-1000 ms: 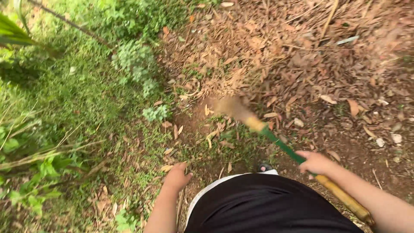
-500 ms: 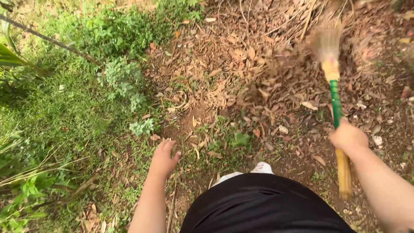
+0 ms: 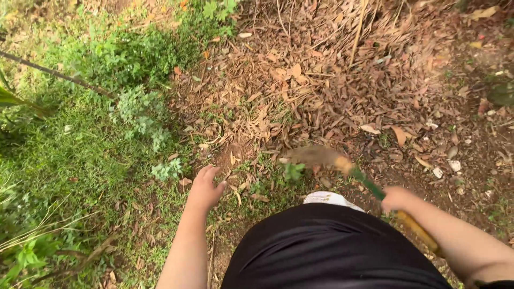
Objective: The person uses a small hand rake to gather dry leaves on a garden path. They repeatedly sweep leaves into small piles and move them toward the edge of the path, clearing sections of the ground as they progress.
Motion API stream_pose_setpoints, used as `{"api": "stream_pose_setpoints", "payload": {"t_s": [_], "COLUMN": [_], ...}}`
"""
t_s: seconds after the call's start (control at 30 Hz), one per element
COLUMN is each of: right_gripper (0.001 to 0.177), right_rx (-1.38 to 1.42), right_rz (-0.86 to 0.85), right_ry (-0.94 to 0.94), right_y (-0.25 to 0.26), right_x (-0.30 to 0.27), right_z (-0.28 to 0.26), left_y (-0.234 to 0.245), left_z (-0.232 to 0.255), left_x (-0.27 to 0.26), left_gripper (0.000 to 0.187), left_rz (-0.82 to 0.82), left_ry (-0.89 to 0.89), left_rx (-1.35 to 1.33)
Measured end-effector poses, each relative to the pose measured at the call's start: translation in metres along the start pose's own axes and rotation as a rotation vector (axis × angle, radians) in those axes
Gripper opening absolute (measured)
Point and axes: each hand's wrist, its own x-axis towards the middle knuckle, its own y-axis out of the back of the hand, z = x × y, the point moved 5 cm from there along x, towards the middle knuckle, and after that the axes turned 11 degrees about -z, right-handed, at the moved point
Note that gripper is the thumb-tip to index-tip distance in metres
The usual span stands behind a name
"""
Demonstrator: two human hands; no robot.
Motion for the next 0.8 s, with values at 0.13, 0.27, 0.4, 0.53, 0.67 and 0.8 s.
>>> {"api": "stream_pose_setpoints", "payload": {"t_s": [0.13,0.27,0.4,0.53,0.67,0.8], "right_gripper": [0.033,0.071,0.072,0.041,0.013,0.010], "right_rx": [0.111,0.107,0.286,0.089,0.127,0.308], "right_rz": [0.223,0.276,0.089,0.042,0.073,0.297], "right_ry": [-0.076,-0.009,-0.001,0.102,-0.175,-0.099], "right_y": [0.048,0.041,-0.034,-0.068,0.002,0.044], "right_x": [-0.058,-0.120,-0.035,0.032,-0.032,-0.083], "right_z": [0.003,-0.005,0.040,0.055,0.026,-0.019], "left_y": [0.009,0.006,0.002,0.008,0.011,0.014], "left_z": [0.022,0.027,0.037,0.044,0.030,0.022], "left_x": [-0.011,-0.003,0.002,-0.006,-0.009,-0.012], "left_gripper": [0.047,0.049,0.049,0.050,0.050,0.049], "left_rz": [-0.080,-0.086,-0.102,-0.120,-0.095,-0.134], "left_ry": [0.076,0.088,0.042,0.045,0.046,0.072], "left_rx": [-0.024,-0.021,0.011,0.026,0.005,0.028]}}
